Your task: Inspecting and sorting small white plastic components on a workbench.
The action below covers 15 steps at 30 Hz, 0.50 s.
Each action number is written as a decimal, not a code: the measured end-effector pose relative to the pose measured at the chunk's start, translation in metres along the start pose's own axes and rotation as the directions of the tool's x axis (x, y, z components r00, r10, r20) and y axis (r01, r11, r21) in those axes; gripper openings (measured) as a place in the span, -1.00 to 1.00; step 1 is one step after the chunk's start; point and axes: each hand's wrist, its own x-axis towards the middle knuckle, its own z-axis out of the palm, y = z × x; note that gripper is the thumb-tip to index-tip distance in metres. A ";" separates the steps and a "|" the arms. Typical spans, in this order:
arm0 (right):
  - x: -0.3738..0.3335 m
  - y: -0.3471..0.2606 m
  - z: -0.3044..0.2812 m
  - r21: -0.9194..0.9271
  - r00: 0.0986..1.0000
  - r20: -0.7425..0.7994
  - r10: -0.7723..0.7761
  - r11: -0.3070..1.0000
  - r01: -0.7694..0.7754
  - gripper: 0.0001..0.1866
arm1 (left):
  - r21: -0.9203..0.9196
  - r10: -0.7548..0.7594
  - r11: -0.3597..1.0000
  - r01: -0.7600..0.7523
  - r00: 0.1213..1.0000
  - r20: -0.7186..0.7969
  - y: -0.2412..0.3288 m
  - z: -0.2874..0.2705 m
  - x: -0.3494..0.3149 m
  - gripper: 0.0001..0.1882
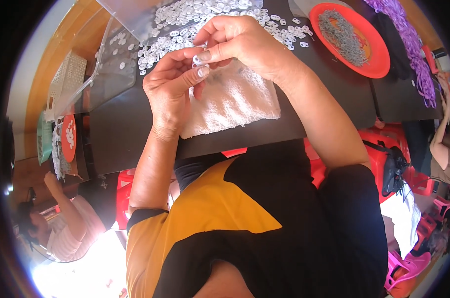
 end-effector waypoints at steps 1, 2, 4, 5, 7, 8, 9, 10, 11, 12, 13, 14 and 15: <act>-0.001 -0.003 0.000 0.003 1.000 0.000 -0.002 1.000 0.002 -0.73 | 0.003 0.000 1.000 0.000 1.000 0.000 0.000 0.000 0.000 -0.74; -0.002 -0.007 0.000 -0.038 0.998 0.009 0.070 0.997 -0.069 -0.80 | 0.045 0.004 0.999 -0.003 1.000 -0.024 0.001 0.000 0.000 -0.73; -0.004 -0.010 0.001 -0.080 0.990 0.015 0.141 0.987 -0.140 -0.83 | 0.087 0.009 0.996 -0.005 0.999 -0.047 0.002 0.002 0.000 -0.73; -0.005 -0.009 0.003 -0.095 0.992 0.009 0.129 0.987 -0.128 -0.83 | 0.104 0.017 0.995 -0.013 0.999 -0.043 0.003 0.003 0.000 -0.73; -0.005 -0.007 0.004 -0.110 0.993 0.004 0.118 0.987 -0.117 -0.82 | 0.120 0.024 0.993 -0.019 0.999 -0.038 0.002 0.002 0.000 -0.73; -0.004 -0.006 0.004 -0.094 0.994 -0.012 0.105 0.990 -0.106 -0.81 | 0.104 0.035 0.994 -0.033 0.999 -0.021 0.001 0.001 0.001 -0.73; -0.004 -0.005 0.004 -0.079 0.995 -0.028 0.093 0.992 -0.095 -0.81 | 0.087 0.047 0.995 -0.047 0.999 -0.004 0.001 0.000 0.001 -0.74; -0.004 -0.004 0.003 -0.079 0.995 -0.029 0.094 0.992 -0.096 -0.81 | 0.087 0.046 0.995 -0.045 0.999 -0.004 0.001 0.001 0.001 -0.74; -0.003 -0.003 0.001 -0.109 0.997 -0.019 0.072 0.991 -0.073 -0.82 | 0.075 0.041 0.996 -0.039 0.999 -0.016 0.002 0.002 0.000 -0.74; -0.003 -0.002 0.000 -0.140 0.999 -0.008 0.050 0.989 -0.050 -0.82 | 0.062 0.035 0.997 -0.034 0.999 -0.028 0.003 0.003 0.000 -0.74; -0.003 -0.002 0.001 -0.139 0.999 -0.008 0.051 0.989 -0.052 -0.82 | 0.062 0.034 0.998 -0.032 0.999 -0.029 0.004 0.002 0.000 -0.74; -0.002 -0.001 0.001 -0.148 0.999 -0.004 0.046 0.988 -0.046 -0.82 | 0.086 0.024 0.996 -0.022 1.000 -0.020 0.005 0.000 0.000 -0.73; -0.002 0.000 0.002 -0.157 0.999 0.001 0.041 0.987 -0.040 -0.82 | 0.110 0.013 0.994 -0.012 1.000 -0.010 0.005 -0.002 0.000 -0.73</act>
